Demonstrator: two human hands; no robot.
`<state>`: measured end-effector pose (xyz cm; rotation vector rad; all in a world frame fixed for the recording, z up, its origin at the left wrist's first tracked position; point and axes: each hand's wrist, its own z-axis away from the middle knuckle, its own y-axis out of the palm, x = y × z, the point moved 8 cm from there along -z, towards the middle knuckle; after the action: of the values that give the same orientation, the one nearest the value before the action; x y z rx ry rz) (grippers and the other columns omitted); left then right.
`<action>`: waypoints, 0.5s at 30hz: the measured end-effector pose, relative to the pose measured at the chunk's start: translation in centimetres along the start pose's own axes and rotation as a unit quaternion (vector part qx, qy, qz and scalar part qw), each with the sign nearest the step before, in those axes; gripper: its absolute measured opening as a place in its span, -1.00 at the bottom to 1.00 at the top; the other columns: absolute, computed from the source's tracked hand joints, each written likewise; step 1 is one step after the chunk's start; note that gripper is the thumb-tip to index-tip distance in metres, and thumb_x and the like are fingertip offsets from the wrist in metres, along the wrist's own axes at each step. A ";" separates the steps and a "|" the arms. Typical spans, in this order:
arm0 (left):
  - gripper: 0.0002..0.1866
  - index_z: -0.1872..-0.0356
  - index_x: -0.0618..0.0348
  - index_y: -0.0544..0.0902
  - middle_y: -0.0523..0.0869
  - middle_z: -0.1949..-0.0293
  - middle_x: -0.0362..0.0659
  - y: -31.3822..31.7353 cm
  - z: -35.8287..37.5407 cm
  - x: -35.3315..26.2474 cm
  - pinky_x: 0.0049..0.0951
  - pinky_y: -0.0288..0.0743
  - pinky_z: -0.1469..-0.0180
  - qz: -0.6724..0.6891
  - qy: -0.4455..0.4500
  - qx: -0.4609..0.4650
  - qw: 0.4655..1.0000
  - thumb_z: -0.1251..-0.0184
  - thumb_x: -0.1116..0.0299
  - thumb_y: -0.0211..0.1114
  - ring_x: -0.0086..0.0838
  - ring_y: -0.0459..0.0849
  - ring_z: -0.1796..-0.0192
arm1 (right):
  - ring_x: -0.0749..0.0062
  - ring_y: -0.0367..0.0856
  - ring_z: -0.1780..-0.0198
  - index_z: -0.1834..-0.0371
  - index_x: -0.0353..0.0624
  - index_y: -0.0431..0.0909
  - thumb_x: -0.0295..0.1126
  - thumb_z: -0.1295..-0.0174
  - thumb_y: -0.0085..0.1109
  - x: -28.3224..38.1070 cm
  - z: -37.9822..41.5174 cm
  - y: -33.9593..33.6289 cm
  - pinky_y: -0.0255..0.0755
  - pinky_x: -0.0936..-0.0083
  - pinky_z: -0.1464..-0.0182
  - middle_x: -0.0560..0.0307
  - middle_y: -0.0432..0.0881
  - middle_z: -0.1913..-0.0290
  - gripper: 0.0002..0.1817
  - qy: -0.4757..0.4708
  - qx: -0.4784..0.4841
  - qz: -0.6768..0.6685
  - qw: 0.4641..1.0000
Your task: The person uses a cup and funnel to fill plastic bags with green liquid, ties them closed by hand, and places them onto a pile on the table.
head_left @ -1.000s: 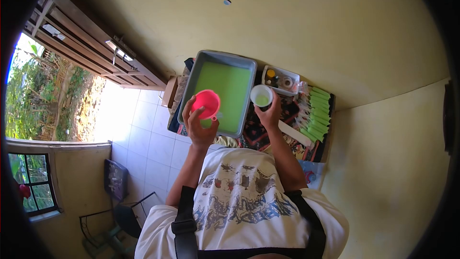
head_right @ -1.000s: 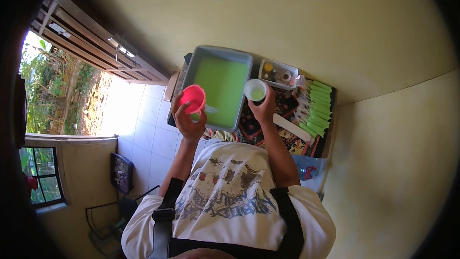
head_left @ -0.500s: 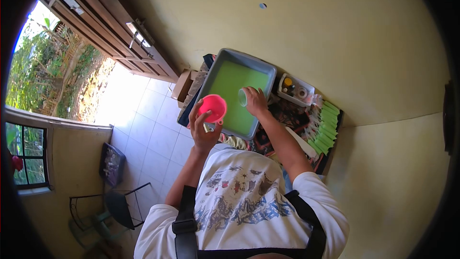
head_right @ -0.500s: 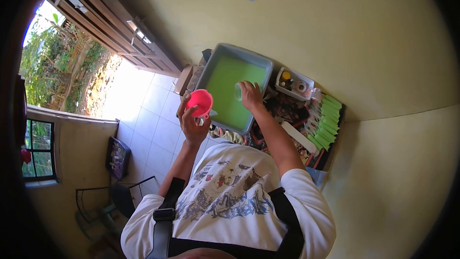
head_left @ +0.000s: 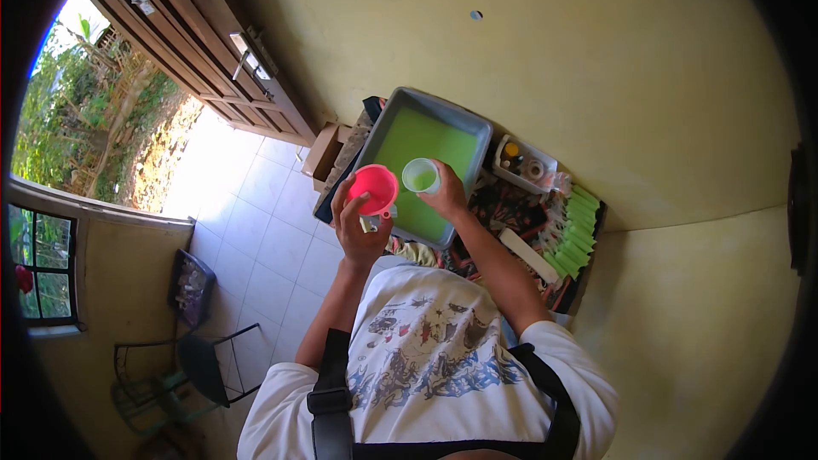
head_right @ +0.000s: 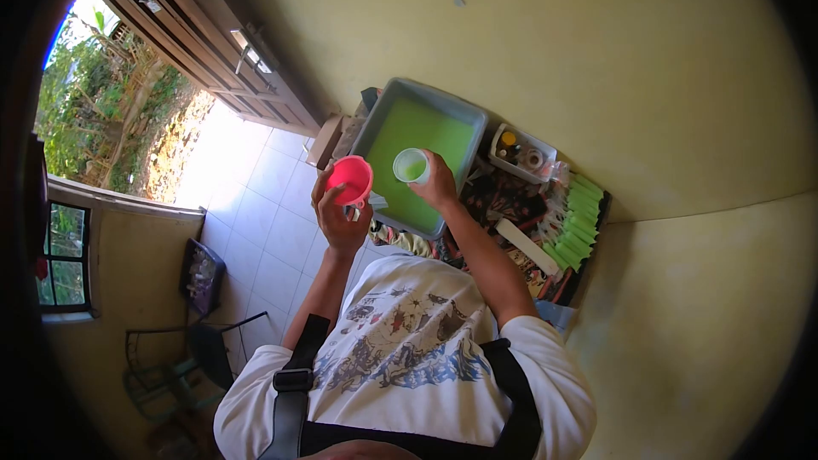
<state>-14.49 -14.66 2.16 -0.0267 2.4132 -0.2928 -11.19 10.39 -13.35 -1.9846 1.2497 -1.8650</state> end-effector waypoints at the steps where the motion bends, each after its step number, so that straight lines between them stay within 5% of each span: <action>1: -0.21 -0.31 0.07 0.54 0.49 -0.50 0.22 0.3 -0.3 -0.3 0.13 0.58 -0.49 -0.003 0.009 0.008 1.000 0.06 0.70 0.56 0.17 0.55 -0.53 | -0.11 0.65 -0.38 -0.51 -0.17 0.44 -0.39 0.06 0.72 0.7 0.4 -1.3 0.55 0.06 -0.43 -0.18 0.65 -0.35 -0.03 -0.003 -0.038 -0.024 0.999; 4: -0.21 -0.32 0.07 0.54 0.50 -0.51 0.23 1.6 -1.4 -1.2 0.11 0.57 -0.49 0.000 0.032 0.036 0.999 0.05 0.69 0.56 0.18 0.55 -0.53 | -0.04 0.68 -0.36 -0.51 -0.20 0.46 -0.38 0.02 0.72 2.8 1.7 -5.5 0.56 0.11 -0.41 -0.16 0.67 -0.33 -0.05 0.002 -0.097 -0.115 0.989; 7: -0.23 -0.32 0.06 0.55 0.52 -0.50 0.24 3.5 -2.2 -2.7 0.09 0.58 -0.49 0.029 0.047 0.076 0.996 0.03 0.69 0.55 0.19 0.55 -0.53 | 0.14 0.69 -0.38 -0.55 -0.23 0.45 -0.31 -0.06 0.74 7.7 2.8 -12.7 0.57 0.24 -0.42 -0.08 0.67 -0.35 -0.05 -0.017 -0.146 -0.071 0.987; 15: -0.25 -0.26 0.11 0.56 0.58 -0.47 0.25 11.0 -4.0 -8.6 0.08 0.62 -0.42 0.111 0.128 0.172 0.970 0.07 0.66 0.60 0.20 0.61 -0.48 | -0.12 0.64 -0.39 -0.54 -0.16 0.52 -0.41 0.02 0.69 16.7 5.2 -29.0 0.50 0.08 -0.46 -0.16 0.64 -0.38 -0.07 -0.119 -0.229 0.048 0.965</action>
<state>-9.92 -2.33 8.23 0.4600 2.5539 -0.6386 4.75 16.19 15.92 -2.2278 1.7815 -1.3253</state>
